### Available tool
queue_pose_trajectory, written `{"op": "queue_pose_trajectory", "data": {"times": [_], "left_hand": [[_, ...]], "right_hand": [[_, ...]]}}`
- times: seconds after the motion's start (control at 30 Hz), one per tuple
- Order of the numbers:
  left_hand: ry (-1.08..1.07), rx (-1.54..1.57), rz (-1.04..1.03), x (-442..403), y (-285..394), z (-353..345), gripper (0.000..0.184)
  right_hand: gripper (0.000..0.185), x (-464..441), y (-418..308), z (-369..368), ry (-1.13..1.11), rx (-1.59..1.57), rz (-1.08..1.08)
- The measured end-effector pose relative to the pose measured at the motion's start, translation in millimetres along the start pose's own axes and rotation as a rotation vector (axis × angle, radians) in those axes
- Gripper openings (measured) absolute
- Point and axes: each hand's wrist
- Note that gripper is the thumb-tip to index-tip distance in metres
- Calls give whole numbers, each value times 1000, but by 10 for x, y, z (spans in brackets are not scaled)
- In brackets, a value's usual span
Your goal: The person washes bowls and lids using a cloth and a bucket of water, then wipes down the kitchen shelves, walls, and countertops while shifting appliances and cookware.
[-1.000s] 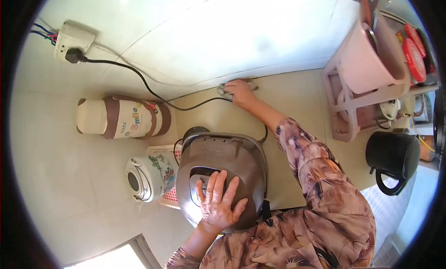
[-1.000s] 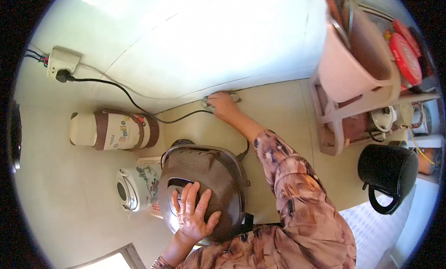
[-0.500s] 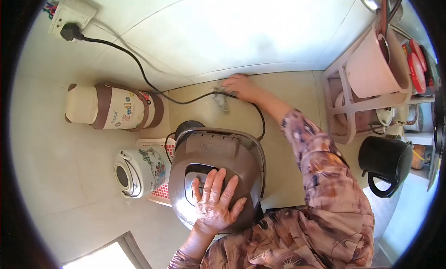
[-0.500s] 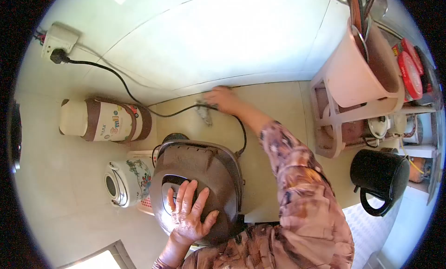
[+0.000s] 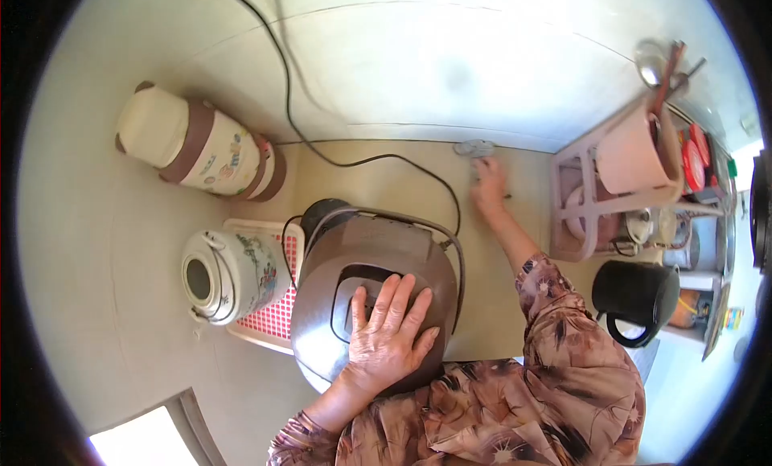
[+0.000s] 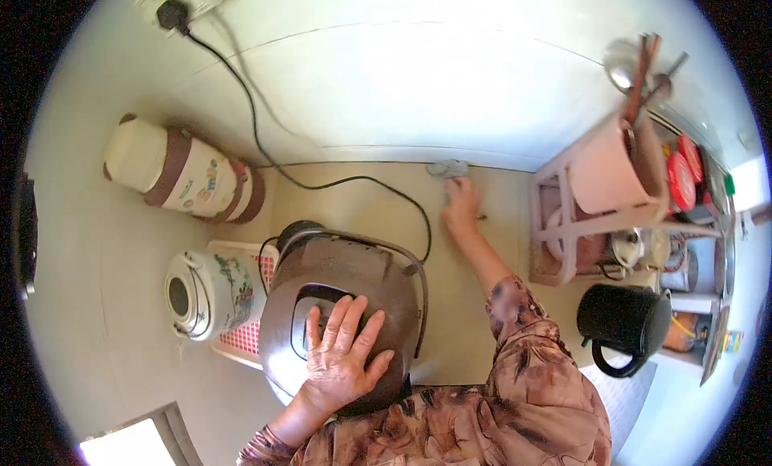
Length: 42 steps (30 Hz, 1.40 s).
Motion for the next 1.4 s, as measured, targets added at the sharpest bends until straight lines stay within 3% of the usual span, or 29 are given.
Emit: {"op": "queue_pose_trajectory", "data": {"times": [0.1,0.23,0.33,0.4,0.43,0.5,0.63,0.7,0.83,0.9,0.93,1.0,1.07,1.13,1.2,1.23,1.3,1.33,1.4], "left_hand": [[-21,13,-15,-6,-4,-2,54],[-40,0,-3,-22,-2,-6,53],[-60,6,20,-43,8,-15,51],[-85,-1,27,-59,7,-20,51],[-86,1,36,-59,16,-22,51],[-97,-4,39,-75,22,-20,50],[-89,15,56,-71,46,-24,50],[-76,2,53,-74,42,-7,49],[-44,-18,38,-77,62,9,49],[-38,-8,32,-80,67,17,49],[-34,-8,29,-79,72,16,49],[-23,-9,13,-67,72,-9,49],[-11,-14,-4,-67,82,-4,49],[-9,-26,12,-70,100,-14,49],[-18,-34,-15,-74,115,-34,50],[-14,-49,-10,-77,125,-38,49],[-12,-79,-14,-73,127,-42,51],[-21,-79,-25,-73,121,-47,51],[-14,-92,-23,-56,120,-61,51]], "right_hand": [[44,-250,-465,-407,-319,-236,404],[44,-857,-1069,-1045,-463,-443,590],[43,-1030,-1494,-1473,-476,-481,548],[38,-1027,-1716,-1618,-539,-426,773],[38,-987,-1801,-1651,-540,-440,761],[34,-929,-1915,-1613,-927,-405,891],[38,-764,-1666,-1332,-994,-554,911],[35,-759,-1507,-1118,-1230,-467,690],[32,-604,-1240,-500,-1397,-238,593],[37,-487,-1041,-338,-1470,-57,686],[37,-461,-898,-228,-1471,-51,670],[36,-443,-634,106,-1715,-184,604],[36,-604,-214,133,-1654,-272,592],[37,-935,-222,457,-1415,39,127],[44,-1057,24,425,-818,-397,52],[44,-980,121,346,-807,-401,34],[47,-752,297,78,-502,-594,68],[47,-631,346,1,-496,-595,55],[47,-301,354,-21,-225,-511,274]]}}
Point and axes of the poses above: each hand's wrist, its own x-axis away from the middle knuckle, its own z-axis out of the back of the hand, y = z × x, and after that the axes turned 8 degrees about -y, right-handed
